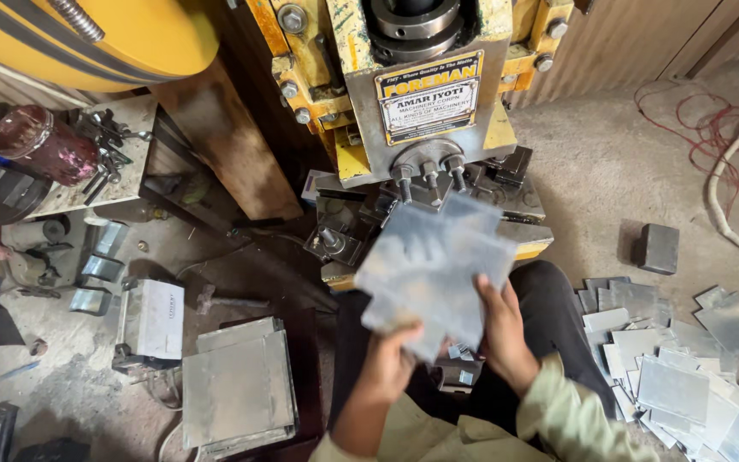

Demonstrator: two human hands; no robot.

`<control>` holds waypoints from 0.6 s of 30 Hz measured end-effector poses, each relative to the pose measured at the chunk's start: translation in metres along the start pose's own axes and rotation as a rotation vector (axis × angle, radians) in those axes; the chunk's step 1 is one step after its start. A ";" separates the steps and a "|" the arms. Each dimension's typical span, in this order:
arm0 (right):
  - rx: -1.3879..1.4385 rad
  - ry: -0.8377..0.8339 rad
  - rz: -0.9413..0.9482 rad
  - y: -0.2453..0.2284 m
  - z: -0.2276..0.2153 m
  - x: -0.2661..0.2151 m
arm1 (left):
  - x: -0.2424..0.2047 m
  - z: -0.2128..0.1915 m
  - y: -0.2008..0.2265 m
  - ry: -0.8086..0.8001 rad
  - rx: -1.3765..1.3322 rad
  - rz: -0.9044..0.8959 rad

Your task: The person operates a hydraulic press machine to cut or punch metal sheets. They repeatedly pick up rectangular metal sheets, place them into the press, and remove the processed pieces, stacking them on the floor.

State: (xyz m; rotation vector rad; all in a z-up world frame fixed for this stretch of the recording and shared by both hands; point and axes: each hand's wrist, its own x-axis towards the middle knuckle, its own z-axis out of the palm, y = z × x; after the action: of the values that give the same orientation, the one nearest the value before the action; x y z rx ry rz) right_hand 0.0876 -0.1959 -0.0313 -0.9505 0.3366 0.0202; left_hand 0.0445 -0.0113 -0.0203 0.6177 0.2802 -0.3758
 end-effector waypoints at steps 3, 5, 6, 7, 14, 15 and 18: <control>0.005 -0.018 -0.047 -0.012 0.014 0.023 | 0.020 0.012 0.017 -0.040 0.039 0.032; 0.040 -0.005 -0.024 -0.011 0.014 0.022 | 0.017 0.018 0.016 0.027 -0.017 0.005; 0.041 -0.008 -0.043 -0.009 0.013 0.026 | 0.020 0.018 0.018 -0.020 -0.013 0.015; 0.041 -0.009 -0.054 -0.006 0.011 0.028 | 0.022 0.016 0.018 -0.058 -0.012 0.022; -0.088 -0.008 -0.097 -0.010 0.006 0.022 | 0.021 -0.001 0.007 -0.153 0.044 0.044; -0.108 -0.003 -0.085 -0.010 -0.002 0.020 | 0.022 -0.006 0.003 -0.184 0.008 0.007; -0.136 0.141 0.032 -0.016 -0.064 0.015 | 0.004 -0.034 0.000 -0.217 0.053 0.004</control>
State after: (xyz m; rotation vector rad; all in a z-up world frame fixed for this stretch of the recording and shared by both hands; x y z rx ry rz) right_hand 0.0866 -0.2585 -0.0567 -1.0839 0.4856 0.0054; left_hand 0.0431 0.0080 -0.0480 0.6239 0.0616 -0.4441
